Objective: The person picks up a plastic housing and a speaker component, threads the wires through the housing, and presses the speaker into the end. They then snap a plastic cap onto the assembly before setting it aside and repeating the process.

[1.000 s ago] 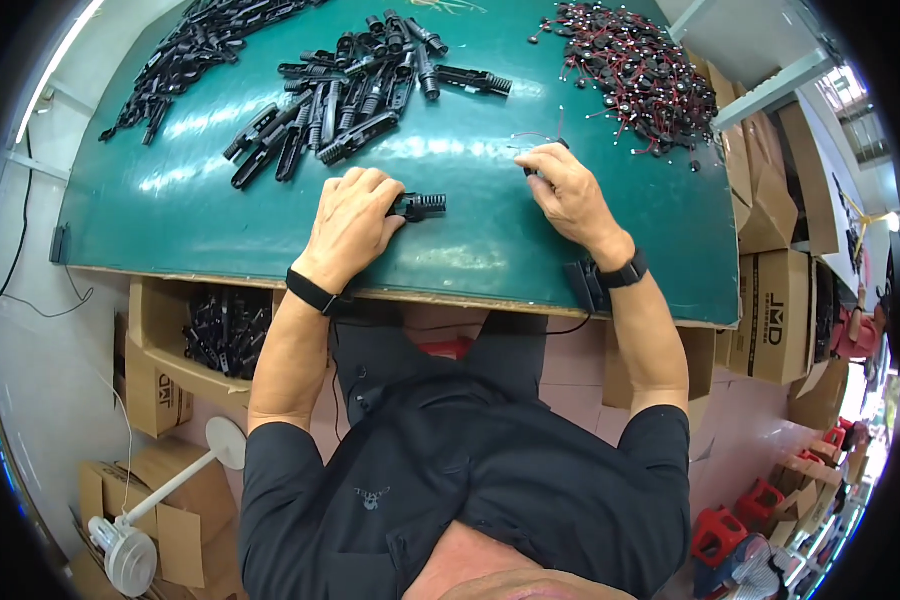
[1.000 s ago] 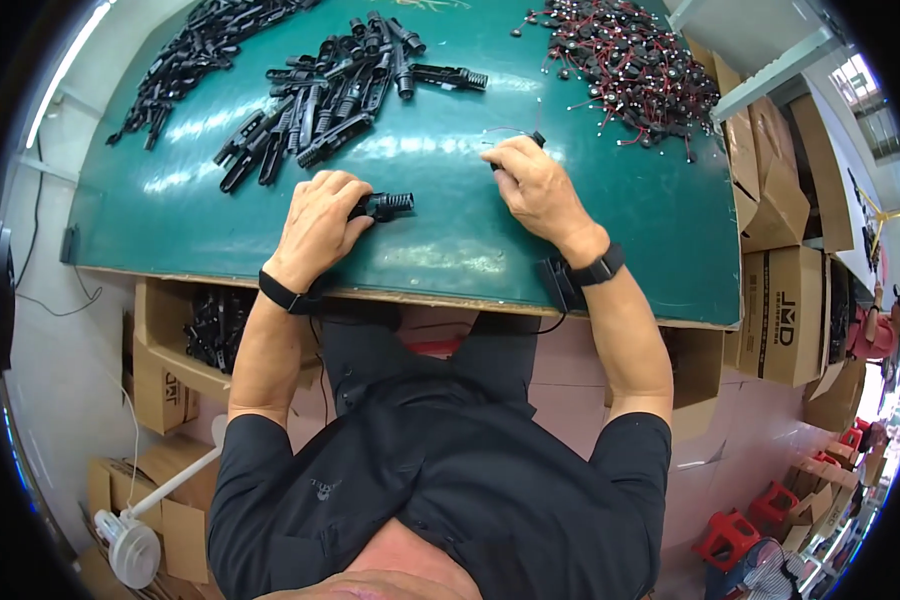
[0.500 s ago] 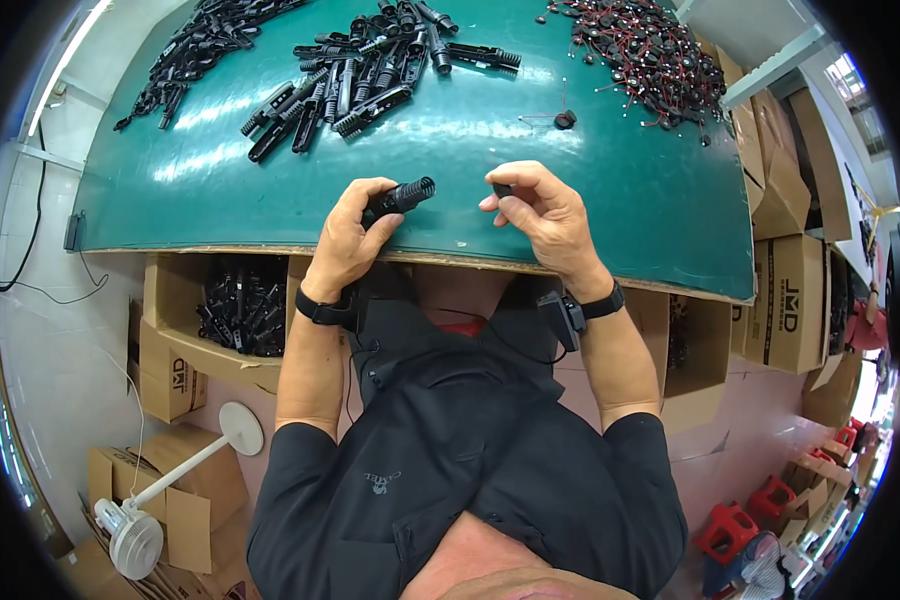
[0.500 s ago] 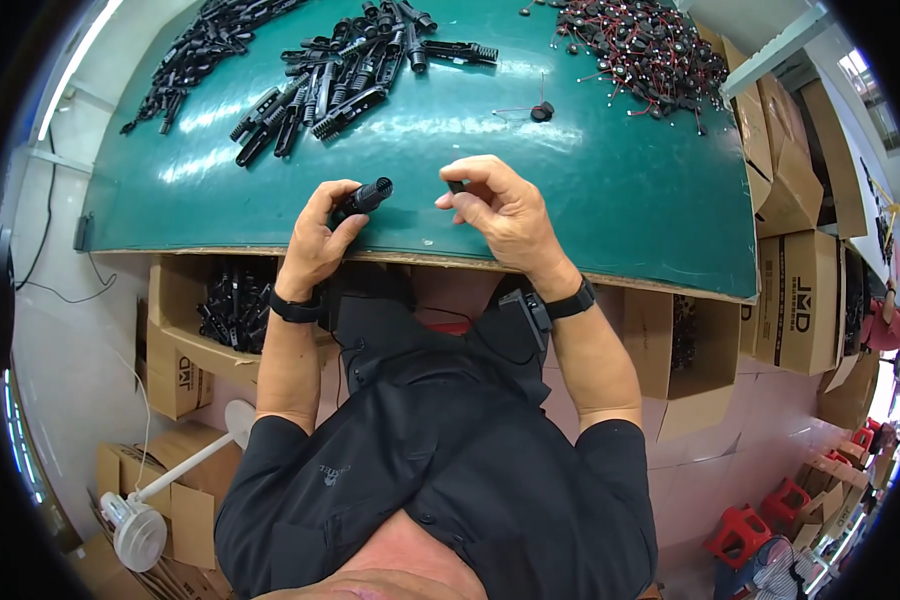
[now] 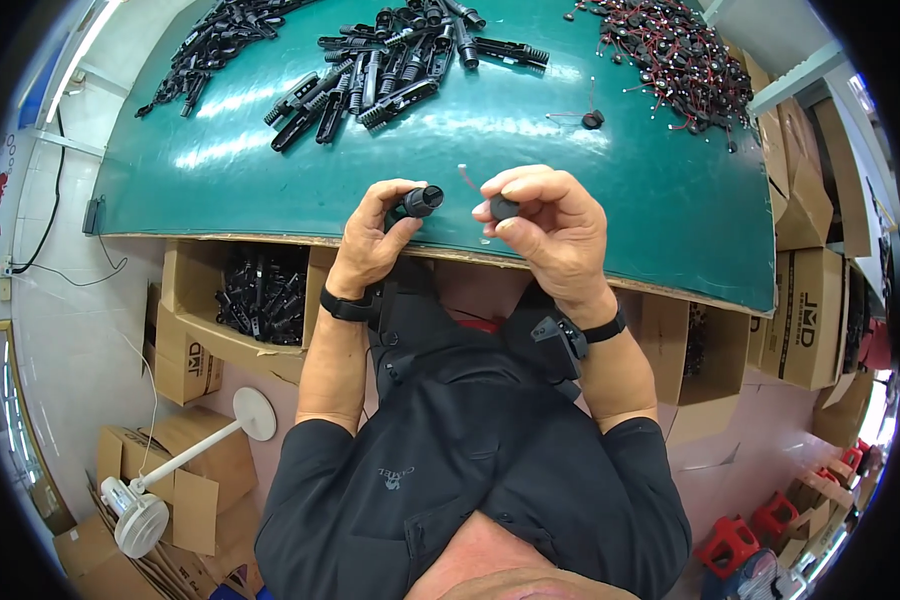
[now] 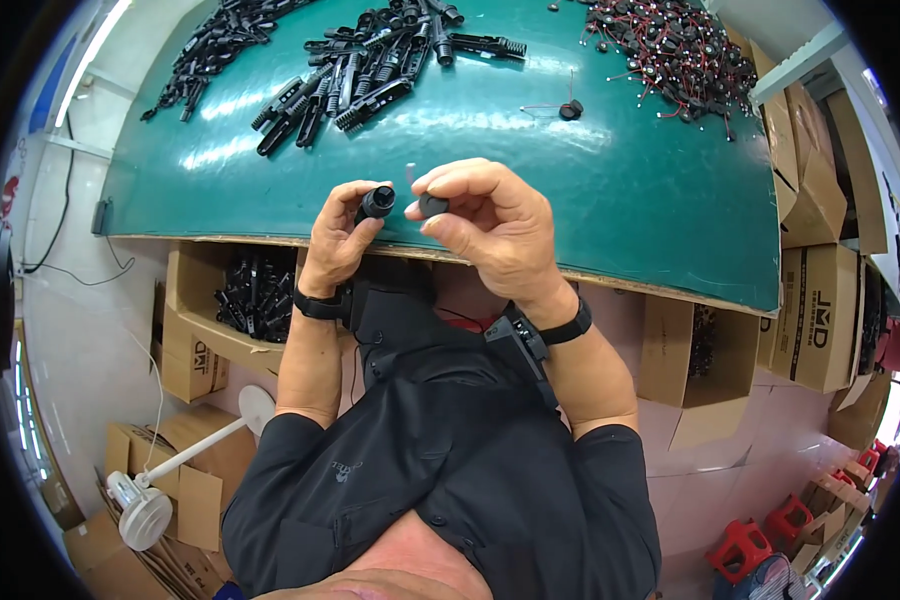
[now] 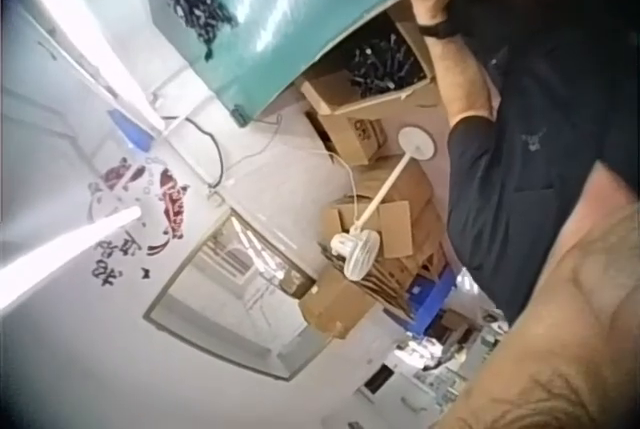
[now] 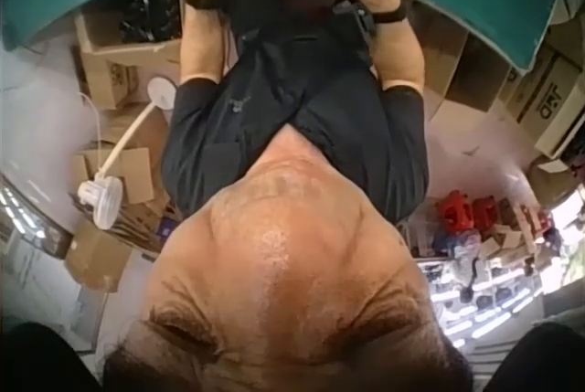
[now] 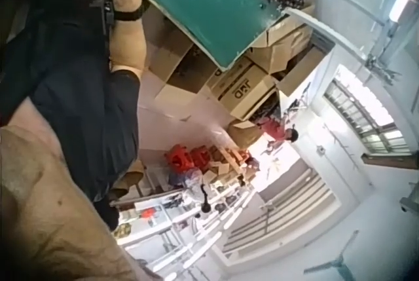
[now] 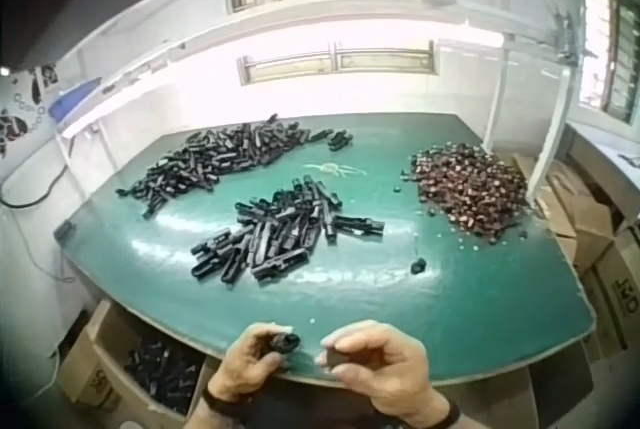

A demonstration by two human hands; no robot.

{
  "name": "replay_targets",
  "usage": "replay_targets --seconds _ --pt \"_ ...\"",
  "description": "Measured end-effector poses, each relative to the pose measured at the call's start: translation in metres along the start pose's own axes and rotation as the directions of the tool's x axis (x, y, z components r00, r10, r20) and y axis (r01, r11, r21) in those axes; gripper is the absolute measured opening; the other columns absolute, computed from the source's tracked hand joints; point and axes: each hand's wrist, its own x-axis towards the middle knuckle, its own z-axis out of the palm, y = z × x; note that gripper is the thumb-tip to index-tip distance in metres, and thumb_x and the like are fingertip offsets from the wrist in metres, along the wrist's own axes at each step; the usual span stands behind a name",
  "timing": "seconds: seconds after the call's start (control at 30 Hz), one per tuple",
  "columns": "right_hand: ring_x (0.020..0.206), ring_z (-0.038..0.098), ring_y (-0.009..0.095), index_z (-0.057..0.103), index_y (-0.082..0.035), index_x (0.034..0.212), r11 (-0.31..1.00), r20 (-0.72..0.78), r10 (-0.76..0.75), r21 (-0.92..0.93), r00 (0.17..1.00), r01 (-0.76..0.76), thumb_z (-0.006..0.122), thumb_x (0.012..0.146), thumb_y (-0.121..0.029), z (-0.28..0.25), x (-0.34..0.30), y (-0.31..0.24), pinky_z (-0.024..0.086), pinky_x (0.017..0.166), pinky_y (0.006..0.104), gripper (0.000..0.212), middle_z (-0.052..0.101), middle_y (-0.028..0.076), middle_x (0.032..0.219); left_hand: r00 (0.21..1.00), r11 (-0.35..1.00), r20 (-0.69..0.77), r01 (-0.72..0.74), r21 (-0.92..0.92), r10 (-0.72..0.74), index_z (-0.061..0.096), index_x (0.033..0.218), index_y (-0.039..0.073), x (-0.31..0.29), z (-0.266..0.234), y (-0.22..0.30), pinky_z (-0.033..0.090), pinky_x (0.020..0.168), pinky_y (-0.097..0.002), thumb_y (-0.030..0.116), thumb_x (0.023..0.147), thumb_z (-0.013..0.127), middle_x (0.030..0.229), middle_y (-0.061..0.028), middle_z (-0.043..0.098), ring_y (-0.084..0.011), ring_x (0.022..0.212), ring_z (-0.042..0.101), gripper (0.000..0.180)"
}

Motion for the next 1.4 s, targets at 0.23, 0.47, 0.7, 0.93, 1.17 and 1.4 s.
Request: replay_targets --seconds 0.23,0.47,0.7,0.93,1.17,1.4 --pt "0.103 0.074 0.024 0.065 0.001 0.124 0.986 0.079 0.028 0.163 0.996 -0.041 0.074 0.101 -0.005 0.013 -0.007 0.014 0.064 0.088 0.0336 0.026 0.069 0.022 0.127 0.998 0.997 0.003 -0.058 -0.053 0.058 0.055 0.142 0.000 0.003 -0.001 -0.003 0.047 0.116 -0.0380 -0.004 0.099 0.071 0.142 -0.0148 0.064 -0.0231 0.133 0.062 0.045" --pt "0.102 0.074 0.023 0.065 0.001 0.123 0.983 0.030 0.081 0.163 0.996 -0.085 0.074 0.101 -0.007 0.009 -0.013 0.020 0.063 0.087 0.0341 0.025 0.069 0.022 0.126 0.998 0.997 0.013 -0.057 -0.053 0.058 0.056 0.142 0.000 0.002 -0.002 -0.005 0.046 0.118 -0.0389 -0.005 0.099 0.071 0.144 -0.0154 0.063 -0.0248 0.136 0.060 0.046" --pt "0.102 0.074 0.023 0.065 0.002 0.123 0.979 0.014 0.060 0.196 0.998 -0.062 0.075 0.101 -0.008 0.009 -0.018 0.017 0.063 0.087 0.0339 0.026 0.069 0.022 0.126 0.998 0.997 0.009 -0.068 -0.023 0.068 0.056 0.142 0.000 0.004 -0.002 -0.004 0.046 0.118 -0.0396 -0.004 0.099 0.071 0.144 -0.0155 0.063 -0.0254 0.138 0.059 0.046" --pt "0.102 0.074 0.022 0.066 0.002 0.123 0.972 0.004 0.080 0.220 0.997 -0.079 0.074 0.101 -0.006 0.010 -0.018 0.021 0.063 0.088 0.0331 0.025 0.070 0.022 0.125 0.996 0.995 0.022 -0.088 -0.039 0.089 0.057 0.142 0.001 0.003 -0.004 -0.007 0.046 0.118 -0.0400 -0.004 0.099 0.072 0.143 -0.0151 0.063 -0.0261 0.139 0.058 0.046" --pt "0.104 0.074 0.021 0.066 0.002 0.122 0.962 -0.018 0.167 0.223 0.986 -0.159 0.073 0.100 -0.002 0.010 -0.019 0.039 0.063 0.090 0.0318 0.023 0.070 0.019 0.126 0.997 0.997 0.021 -0.071 -0.026 0.072 0.058 0.141 0.002 0.003 -0.003 -0.007 0.047 0.117 -0.0390 -0.004 0.098 0.073 0.142 -0.0149 0.064 -0.0263 0.137 0.060 0.046" --pt "0.101 0.072 0.018 0.069 0.001 0.116 0.984 -0.094 0.168 0.084 0.981 -0.160 0.078 0.096 0.000 0.006 -0.020 0.053 0.061 0.090 0.0286 0.021 0.070 0.015 0.123 0.998 0.997 -0.001 -0.065 0.031 0.065 0.061 0.138 0.002 0.002 -0.002 -0.005 0.050 0.111 -0.0368 -0.003 0.096 0.076 0.136 -0.0131 0.067 -0.0238 0.126 0.065 0.046"
